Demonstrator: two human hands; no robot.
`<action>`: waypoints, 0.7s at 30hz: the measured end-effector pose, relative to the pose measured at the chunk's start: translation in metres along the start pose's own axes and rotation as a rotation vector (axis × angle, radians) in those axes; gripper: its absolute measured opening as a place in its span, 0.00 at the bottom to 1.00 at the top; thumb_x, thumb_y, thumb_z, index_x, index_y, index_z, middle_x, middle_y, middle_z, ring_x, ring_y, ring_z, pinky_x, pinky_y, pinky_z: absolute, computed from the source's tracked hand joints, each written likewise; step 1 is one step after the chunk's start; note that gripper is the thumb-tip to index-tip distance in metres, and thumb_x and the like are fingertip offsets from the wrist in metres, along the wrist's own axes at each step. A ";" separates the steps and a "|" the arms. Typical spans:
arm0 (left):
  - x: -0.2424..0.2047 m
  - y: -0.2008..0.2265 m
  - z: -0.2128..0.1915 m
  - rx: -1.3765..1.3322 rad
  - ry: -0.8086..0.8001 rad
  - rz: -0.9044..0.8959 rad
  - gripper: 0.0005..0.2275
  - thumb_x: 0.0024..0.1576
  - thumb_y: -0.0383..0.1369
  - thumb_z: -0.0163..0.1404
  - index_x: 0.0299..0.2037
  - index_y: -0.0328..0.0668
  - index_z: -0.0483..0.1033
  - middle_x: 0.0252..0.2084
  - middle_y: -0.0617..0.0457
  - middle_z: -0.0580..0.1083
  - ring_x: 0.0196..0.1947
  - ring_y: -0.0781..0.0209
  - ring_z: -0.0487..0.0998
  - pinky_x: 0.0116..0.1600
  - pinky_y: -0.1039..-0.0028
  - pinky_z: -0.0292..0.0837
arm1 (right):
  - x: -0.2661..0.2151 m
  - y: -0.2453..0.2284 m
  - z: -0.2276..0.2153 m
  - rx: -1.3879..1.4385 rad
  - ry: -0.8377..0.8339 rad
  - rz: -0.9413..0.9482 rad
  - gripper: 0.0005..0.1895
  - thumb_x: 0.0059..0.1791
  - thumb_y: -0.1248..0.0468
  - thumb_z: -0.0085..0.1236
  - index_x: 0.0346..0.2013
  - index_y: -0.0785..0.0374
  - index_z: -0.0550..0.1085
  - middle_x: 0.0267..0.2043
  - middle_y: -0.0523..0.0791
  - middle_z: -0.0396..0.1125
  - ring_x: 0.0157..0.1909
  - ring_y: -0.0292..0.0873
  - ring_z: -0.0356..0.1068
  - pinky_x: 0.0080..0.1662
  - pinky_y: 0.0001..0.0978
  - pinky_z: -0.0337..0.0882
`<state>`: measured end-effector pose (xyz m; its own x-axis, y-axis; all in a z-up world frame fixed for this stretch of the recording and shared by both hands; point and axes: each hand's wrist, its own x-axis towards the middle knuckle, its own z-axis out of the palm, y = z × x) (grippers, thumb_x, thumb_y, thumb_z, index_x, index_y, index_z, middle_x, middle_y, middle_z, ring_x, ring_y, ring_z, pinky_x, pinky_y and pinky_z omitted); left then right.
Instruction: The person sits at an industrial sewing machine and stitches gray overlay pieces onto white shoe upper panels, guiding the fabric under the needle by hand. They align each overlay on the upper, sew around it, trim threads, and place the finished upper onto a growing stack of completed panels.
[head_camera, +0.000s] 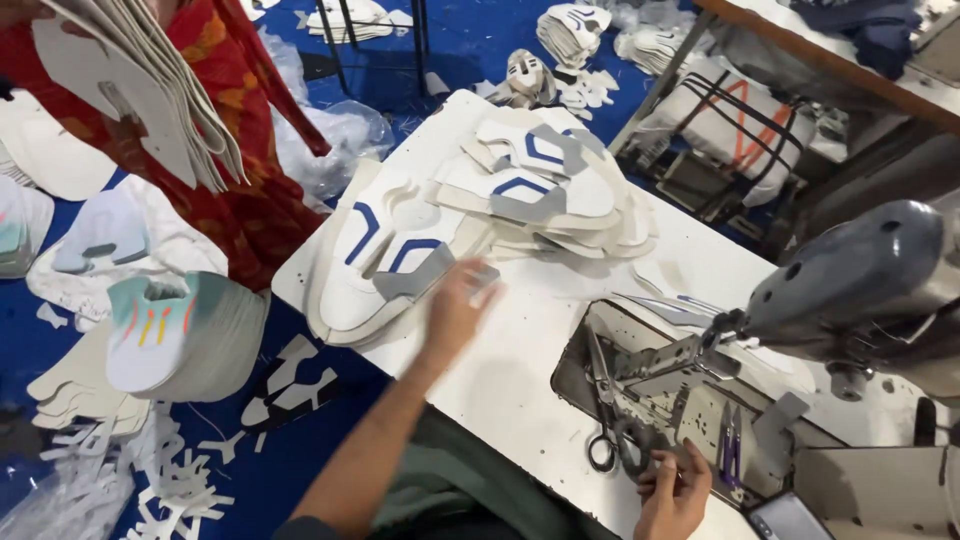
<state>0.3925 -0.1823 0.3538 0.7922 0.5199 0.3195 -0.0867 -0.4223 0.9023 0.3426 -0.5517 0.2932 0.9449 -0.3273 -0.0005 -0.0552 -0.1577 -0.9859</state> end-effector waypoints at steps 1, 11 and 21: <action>0.007 -0.012 -0.029 0.181 0.150 0.020 0.21 0.52 0.33 0.66 0.51 0.33 0.75 0.51 0.42 0.77 0.50 0.49 0.78 0.54 0.65 0.73 | 0.001 0.003 -0.001 0.000 0.002 -0.004 0.22 0.58 0.67 0.47 0.67 0.69 0.62 0.42 0.51 0.70 0.27 0.37 0.63 0.29 0.29 0.63; 0.025 -0.099 -0.148 0.934 0.245 -0.165 0.37 0.51 0.49 0.64 0.62 0.29 0.63 0.61 0.35 0.65 0.62 0.35 0.63 0.64 0.45 0.56 | -0.006 -0.012 0.005 -0.006 0.006 -0.033 0.21 0.58 0.67 0.47 0.66 0.70 0.62 0.44 0.49 0.70 0.29 0.35 0.63 0.29 0.26 0.63; 0.025 -0.036 -0.152 0.902 0.231 0.109 0.22 0.52 0.35 0.65 0.50 0.32 0.69 0.46 0.41 0.72 0.52 0.44 0.72 0.58 0.50 0.64 | -0.012 -0.027 0.004 -0.015 0.014 -0.053 0.20 0.58 0.69 0.46 0.64 0.70 0.63 0.46 0.49 0.69 0.30 0.36 0.64 0.30 0.27 0.64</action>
<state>0.3233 -0.0415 0.3734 0.6593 0.5371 0.5262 0.4242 -0.8435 0.3295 0.3342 -0.5403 0.3189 0.9420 -0.3313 0.0545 -0.0098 -0.1894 -0.9819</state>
